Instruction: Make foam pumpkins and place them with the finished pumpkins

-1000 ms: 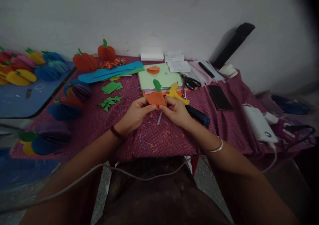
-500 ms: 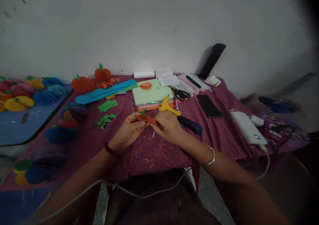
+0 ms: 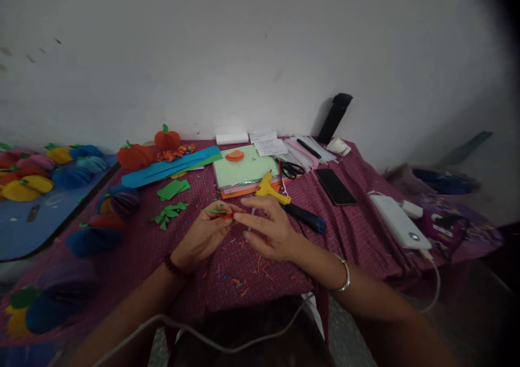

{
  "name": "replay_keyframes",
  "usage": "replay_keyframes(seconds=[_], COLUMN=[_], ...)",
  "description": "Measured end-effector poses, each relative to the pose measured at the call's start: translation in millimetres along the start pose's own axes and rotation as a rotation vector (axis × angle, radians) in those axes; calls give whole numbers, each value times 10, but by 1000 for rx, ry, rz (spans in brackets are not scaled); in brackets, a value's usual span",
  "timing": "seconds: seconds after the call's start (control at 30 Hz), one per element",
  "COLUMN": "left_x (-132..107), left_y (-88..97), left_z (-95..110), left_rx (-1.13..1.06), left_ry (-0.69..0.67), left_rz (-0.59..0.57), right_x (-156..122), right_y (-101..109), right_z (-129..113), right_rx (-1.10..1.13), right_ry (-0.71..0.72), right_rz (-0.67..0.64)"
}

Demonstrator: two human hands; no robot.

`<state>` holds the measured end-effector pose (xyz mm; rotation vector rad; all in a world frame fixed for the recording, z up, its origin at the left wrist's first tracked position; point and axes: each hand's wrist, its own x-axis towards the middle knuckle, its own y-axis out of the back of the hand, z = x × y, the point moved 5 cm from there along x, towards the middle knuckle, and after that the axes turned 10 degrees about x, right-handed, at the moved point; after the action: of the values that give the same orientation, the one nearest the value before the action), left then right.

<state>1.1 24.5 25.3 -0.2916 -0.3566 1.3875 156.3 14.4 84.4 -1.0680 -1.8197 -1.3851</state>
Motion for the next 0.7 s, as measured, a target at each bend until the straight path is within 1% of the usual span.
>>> replay_keyframes(seconds=[0.17, 0.37, 0.6, 0.7], left_x=[1, 17, 30, 36], left_y=[-48, -18, -28, -18], left_z=[43, 12, 4, -4], left_rx=[-12, -93, -150, -170], left_ry=[-11, -25, -8, -10], left_rz=[-14, -26, -2, 42], right_x=[17, 28, 36, 35], right_y=[-39, -46, -55, -68], right_z=[16, 0, -10, -15], right_rx=[-32, -46, -32, -33], right_ry=[-1, 38, 27, 16], right_rz=[-32, -15, -32, -47])
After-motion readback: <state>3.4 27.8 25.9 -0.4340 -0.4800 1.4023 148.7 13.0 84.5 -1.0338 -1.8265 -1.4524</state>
